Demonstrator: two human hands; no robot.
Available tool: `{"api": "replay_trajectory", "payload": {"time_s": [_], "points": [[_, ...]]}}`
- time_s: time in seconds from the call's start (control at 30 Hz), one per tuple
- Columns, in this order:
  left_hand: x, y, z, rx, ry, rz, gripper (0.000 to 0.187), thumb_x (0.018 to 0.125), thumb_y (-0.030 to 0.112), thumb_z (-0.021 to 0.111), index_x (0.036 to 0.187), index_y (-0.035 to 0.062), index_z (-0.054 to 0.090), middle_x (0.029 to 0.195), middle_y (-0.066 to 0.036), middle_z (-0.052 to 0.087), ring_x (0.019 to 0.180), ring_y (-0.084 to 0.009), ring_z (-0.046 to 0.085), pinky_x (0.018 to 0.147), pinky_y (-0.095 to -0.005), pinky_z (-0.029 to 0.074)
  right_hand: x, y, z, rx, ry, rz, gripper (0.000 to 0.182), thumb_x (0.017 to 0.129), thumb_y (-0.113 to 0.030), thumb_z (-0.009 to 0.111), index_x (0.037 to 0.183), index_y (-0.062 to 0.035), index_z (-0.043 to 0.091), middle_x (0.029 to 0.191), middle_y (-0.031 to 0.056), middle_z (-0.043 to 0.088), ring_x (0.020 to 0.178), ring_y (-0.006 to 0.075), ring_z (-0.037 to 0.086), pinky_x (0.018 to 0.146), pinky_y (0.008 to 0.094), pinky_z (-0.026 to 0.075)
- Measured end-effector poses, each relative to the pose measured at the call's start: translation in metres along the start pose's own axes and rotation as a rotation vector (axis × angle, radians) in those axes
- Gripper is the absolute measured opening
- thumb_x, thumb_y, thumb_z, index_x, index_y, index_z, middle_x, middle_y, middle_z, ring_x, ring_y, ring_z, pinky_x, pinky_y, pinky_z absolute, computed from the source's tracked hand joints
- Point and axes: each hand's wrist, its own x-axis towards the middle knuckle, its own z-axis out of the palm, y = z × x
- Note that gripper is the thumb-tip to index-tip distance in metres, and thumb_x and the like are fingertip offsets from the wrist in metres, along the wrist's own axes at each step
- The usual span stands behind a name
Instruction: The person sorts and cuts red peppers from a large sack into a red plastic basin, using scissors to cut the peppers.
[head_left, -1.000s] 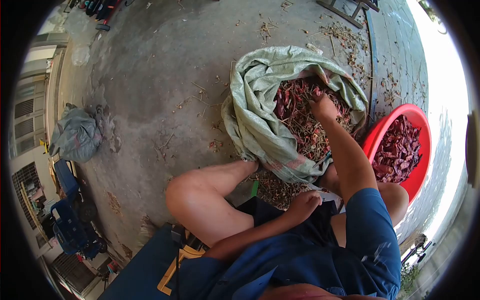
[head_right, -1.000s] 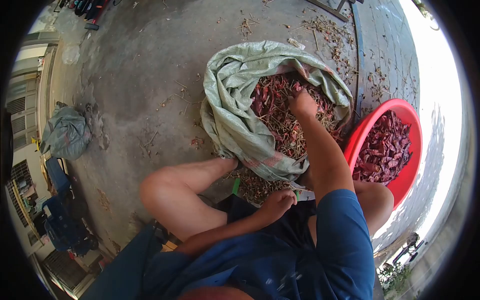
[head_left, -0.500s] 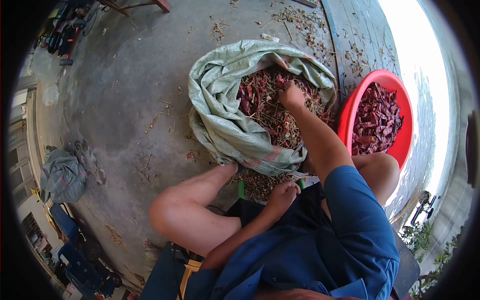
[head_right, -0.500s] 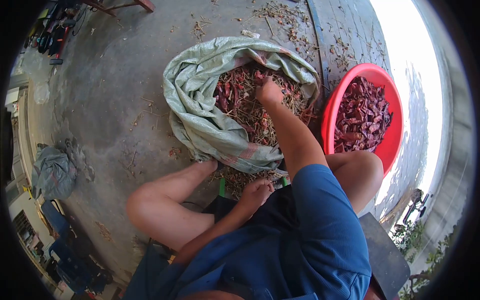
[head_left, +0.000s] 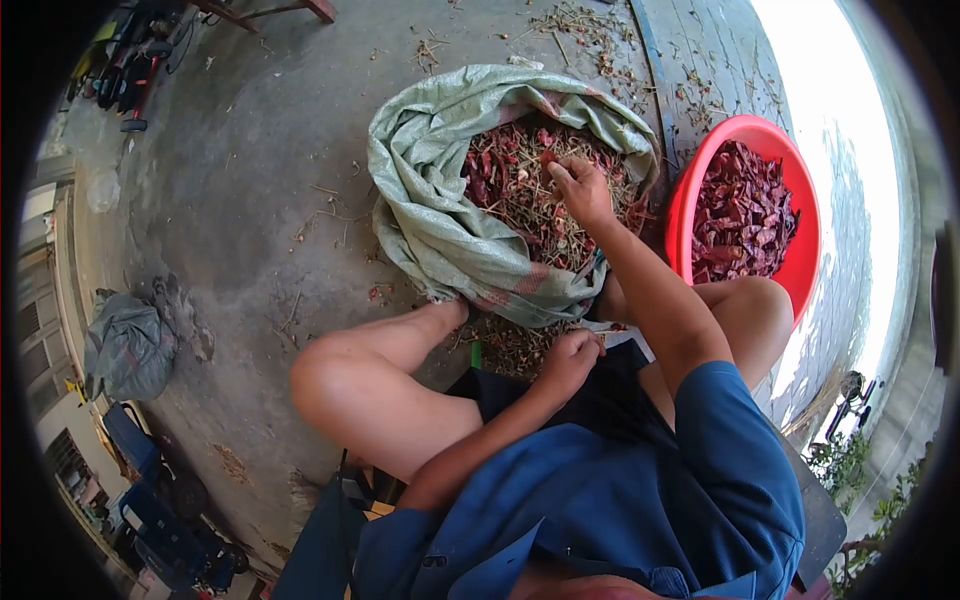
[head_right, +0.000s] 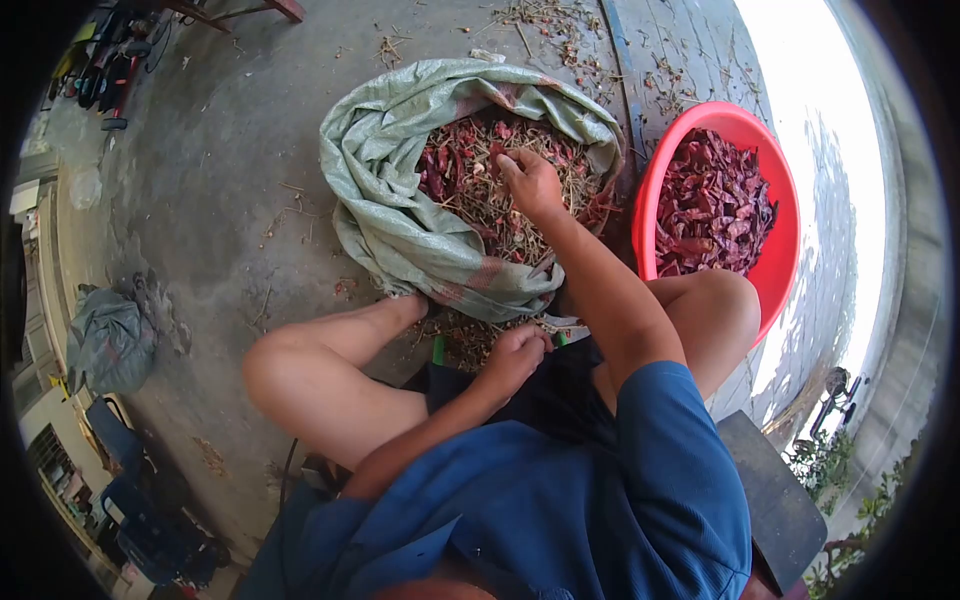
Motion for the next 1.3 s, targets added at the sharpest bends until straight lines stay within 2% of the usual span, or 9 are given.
{"api": "replay_trajectory", "payload": {"time_s": [0.03, 0.07, 0.2, 0.37, 0.57, 0.63, 0.87, 1.0, 1.3], "points": [[-0.003, 0.006, 0.004, 0.052, -0.019, 0.070, 0.017, 0.091, 0.009, 0.048, 0.089, 0.0016, 0.063, 0.064, 0.004, 0.047, 0.056, -0.0051, 0.042, 0.051, -0.0229, 0.034, -0.016, -0.011, -0.007, 0.033, 0.015, 0.020, 0.025, 0.096, -0.026, 0.063, 0.094, -0.0030, 0.071, 0.072, 0.0046, 0.069, 0.064, 0.0119, 0.066, 0.059, 0.0288, 0.049], [-0.006, 0.005, 0.008, 0.112, 0.000, 0.008, 0.019, 0.090, 0.011, 0.052, 0.086, -0.0017, 0.065, 0.078, -0.012, 0.065, 0.075, -0.0192, 0.060, 0.074, -0.0330, 0.048, -0.018, -0.009, -0.014, 0.036, 0.023, -0.006, 0.024, 0.096, -0.025, 0.063, 0.093, -0.0026, 0.070, 0.072, 0.0047, 0.069, 0.063, 0.0109, 0.064, 0.058, 0.0293, 0.048], [-0.015, 0.031, 0.016, -0.272, -0.097, -0.144, 0.013, 0.094, 0.007, 0.047, 0.090, 0.0032, 0.058, 0.061, 0.007, 0.039, 0.049, -0.0004, 0.031, 0.043, -0.0200, 0.022, -0.059, 0.010, -0.052, 0.212, 0.070, 0.079, 0.021, 0.095, -0.024, 0.065, 0.093, -0.0028, 0.069, 0.067, 0.0022, 0.064, 0.056, 0.0092, 0.055, 0.054, 0.0284, 0.044], [-0.021, 0.050, -0.015, -0.217, 0.020, 0.011, 0.012, 0.095, 0.009, 0.046, 0.092, 0.0039, 0.056, 0.060, 0.006, 0.038, 0.047, -0.0029, 0.033, 0.041, -0.0210, 0.025, -0.090, 0.011, -0.154, 0.665, 0.442, 0.128, 0.020, 0.096, -0.024, 0.062, 0.084, -0.0079, 0.063, 0.062, 0.0001, 0.054, 0.043, 0.0109, 0.045, 0.040, 0.0275, 0.032], [-0.045, 0.003, 0.003, 0.026, -0.008, -0.017, 0.014, 0.095, 0.011, 0.049, 0.090, 0.0033, 0.059, 0.062, 0.006, 0.045, 0.050, -0.0020, 0.037, 0.044, -0.0197, 0.026, -0.127, 0.029, -0.200, 1.013, 0.760, 0.247, 0.033, 0.104, -0.041, 0.047, 0.093, -0.0136, 0.063, 0.071, -0.0031, 0.057, 0.050, 0.0083, 0.041, 0.046, 0.0265, 0.036], [-0.051, -0.006, 0.001, 0.076, -0.009, -0.037, 0.015, 0.095, 0.012, 0.049, 0.091, 0.0029, 0.061, 0.063, 0.005, 0.047, 0.050, -0.0024, 0.037, 0.044, -0.0204, 0.027, -0.148, 0.008, -0.177, 1.015, 0.597, 0.256, 0.040, 0.105, -0.046, 0.042, 0.110, -0.0140, 0.066, 0.074, -0.0038, 0.056, 0.052, 0.0092, 0.042, 0.047, 0.0275, 0.038], [-0.038, 0.001, -0.038, 0.058, 0.118, 0.053, 0.013, 0.097, 0.013, 0.048, 0.094, 0.0034, 0.058, 0.063, 0.005, 0.043, 0.047, -0.0037, 0.035, 0.040, -0.0214, 0.027, -0.223, -0.030, -0.104, 0.832, -0.002, 0.293, 0.023, 0.101, -0.033, 0.054, 0.103, -0.0134, 0.065, 0.079, -0.0060, 0.051, 0.068, 0.0107, 0.047, 0.064, 0.0291, 0.044], [-0.042, -0.004, -0.032, 0.059, 0.090, 0.029, 0.015, 0.096, 0.014, 0.048, 0.093, 0.0042, 0.059, 0.064, 0.004, 0.045, 0.052, -0.0043, 0.039, 0.044, -0.0222, 0.029, -0.256, -0.007, -0.062, 0.578, -0.112, 0.273, 0.032, 0.099, -0.031, 0.061, 0.120, -0.0063, 0.064, 0.082, -0.0024, 0.057, 0.066, 0.0087, 0.050, 0.061, 0.0260, 0.044], [-0.038, -0.025, -0.034, 0.385, 0.263, 0.139, 0.026, 0.094, 0.014, 0.050, 0.093, -0.0065, 0.066, 0.071, -0.009, 0.064, 0.067, -0.0204, 0.060, 0.062, -0.0398, 0.045, -0.276, 0.029, -0.004, 0.378, -0.148, 0.104, 0.019, 0.095, -0.012, 0.068, 0.108, 0.0005, 0.070, 0.091, -0.0001, 0.068, 0.082, 0.0073, 0.060, 0.076, 0.0230, 0.049]]}}
